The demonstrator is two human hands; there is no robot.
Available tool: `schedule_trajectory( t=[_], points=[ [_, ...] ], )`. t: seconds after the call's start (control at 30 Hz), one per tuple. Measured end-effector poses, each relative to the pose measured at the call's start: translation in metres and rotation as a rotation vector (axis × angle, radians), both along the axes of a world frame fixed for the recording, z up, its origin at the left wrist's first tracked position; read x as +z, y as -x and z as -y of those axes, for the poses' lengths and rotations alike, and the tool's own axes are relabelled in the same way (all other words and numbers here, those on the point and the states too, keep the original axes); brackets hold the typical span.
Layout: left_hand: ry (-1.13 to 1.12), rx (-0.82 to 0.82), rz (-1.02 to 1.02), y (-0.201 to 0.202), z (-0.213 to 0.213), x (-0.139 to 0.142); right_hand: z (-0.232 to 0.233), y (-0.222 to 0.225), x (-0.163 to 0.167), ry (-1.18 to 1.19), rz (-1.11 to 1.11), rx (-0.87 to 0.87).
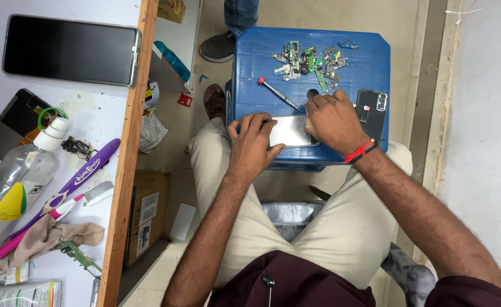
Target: The person sits with a blue stool on their lap and repairs a disassembled smartphone, using a screwdriver to work on the phone's frame and internal components while other phone parts and boards lie on the stool and nearby desk. At the end, the person picks up the phone and presses its screen with their fingers.
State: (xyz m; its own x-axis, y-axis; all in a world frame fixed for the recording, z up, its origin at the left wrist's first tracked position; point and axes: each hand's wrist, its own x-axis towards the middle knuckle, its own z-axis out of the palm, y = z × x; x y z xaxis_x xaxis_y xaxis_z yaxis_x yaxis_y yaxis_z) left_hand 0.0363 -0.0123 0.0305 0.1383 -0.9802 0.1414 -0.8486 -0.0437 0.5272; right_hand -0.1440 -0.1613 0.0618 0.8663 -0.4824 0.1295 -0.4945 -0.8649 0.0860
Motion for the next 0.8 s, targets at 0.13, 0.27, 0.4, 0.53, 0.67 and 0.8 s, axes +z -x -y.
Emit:
schedule_trajectory(
  t=[0.13, 0.27, 0.4, 0.53, 0.67, 0.8],
  points=[
    [-0.006, 0.003, 0.012, 0.001, 0.001, -0.003, 0.008, 0.006, 0.003, -0.295, 0.195, -0.084],
    [-0.011, 0.003, 0.012, 0.001, 0.001, -0.005, 0.028, 0.029, 0.01, -0.837, 0.456, -0.222],
    [-0.007, 0.007, -0.014, 0.002, 0.001, -0.004, 0.032, 0.073, 0.01, -0.78, 0.538, -0.29],
    [-0.036, 0.006, -0.019, 0.004, 0.002, -0.001, 0.016, 0.114, -0.001, -0.505, 0.43, -0.309],
    [-0.052, 0.012, -0.021, 0.005, 0.002, -0.001, 0.0, 0.135, -0.016, -0.329, 0.429, -0.234],
    [-0.056, 0.01, -0.001, 0.006, 0.004, -0.003, -0.003, 0.142, -0.022, -0.281, 0.431, -0.221]
  ],
)
